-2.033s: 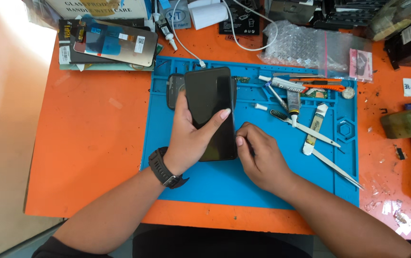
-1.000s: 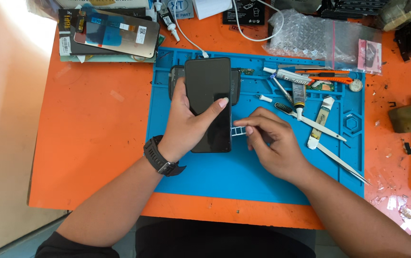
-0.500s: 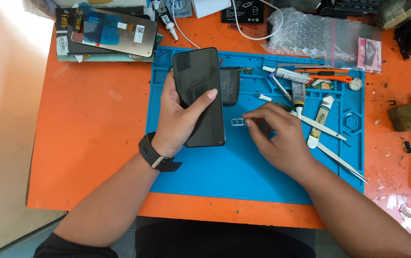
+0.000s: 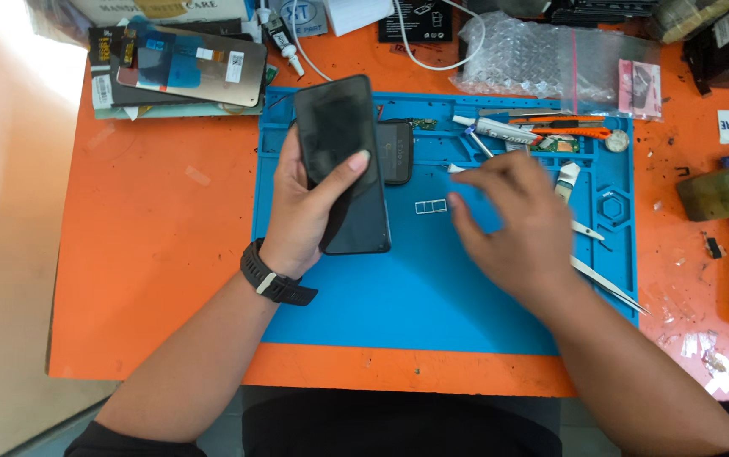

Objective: The person inserts a SIM card into a smartphone and then uses a screwdriver to remove screws from the phone's internal chassis. The person works on a blue mat with various tools and phone parts visible.

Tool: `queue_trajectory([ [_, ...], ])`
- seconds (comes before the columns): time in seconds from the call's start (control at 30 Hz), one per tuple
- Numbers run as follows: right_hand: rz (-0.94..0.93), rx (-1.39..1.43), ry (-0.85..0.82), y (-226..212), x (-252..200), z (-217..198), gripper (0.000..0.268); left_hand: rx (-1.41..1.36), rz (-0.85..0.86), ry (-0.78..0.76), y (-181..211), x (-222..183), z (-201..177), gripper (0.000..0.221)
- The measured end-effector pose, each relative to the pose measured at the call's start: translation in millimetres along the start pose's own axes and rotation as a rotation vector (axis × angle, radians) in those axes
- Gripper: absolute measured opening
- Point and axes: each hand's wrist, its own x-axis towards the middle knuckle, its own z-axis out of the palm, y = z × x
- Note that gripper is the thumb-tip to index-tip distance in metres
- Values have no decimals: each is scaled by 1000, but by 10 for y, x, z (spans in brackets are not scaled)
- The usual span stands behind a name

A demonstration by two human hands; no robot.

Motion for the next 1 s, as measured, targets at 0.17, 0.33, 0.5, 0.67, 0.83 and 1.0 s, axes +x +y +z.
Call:
queue_trajectory([
  [0.17, 93, -46, -175, 178, -171, -614, 10, -107, -103, -36, 157, -71, 102, 64],
  [0.33, 391, -503, -645, 447, -478, -857, 33, -84, -135, 4, 125, -56, 84, 67],
  [0.5, 539, -619, -535, 568, -639, -747, 55, -100, -99, -5, 105, -53, 68, 62],
  [0.67, 538, -391, -439, 429, -713, -399, 38, -103, -92, 16, 96, -77, 78, 62],
  [0.83, 651, -303, -406, 445, -608, -482, 32, -102, -116, 46, 84, -71, 78, 63],
  [1.0, 671, -354, -312, 618, -269, -533, 45, -49, -97, -8, 59, -62, 64, 63],
])
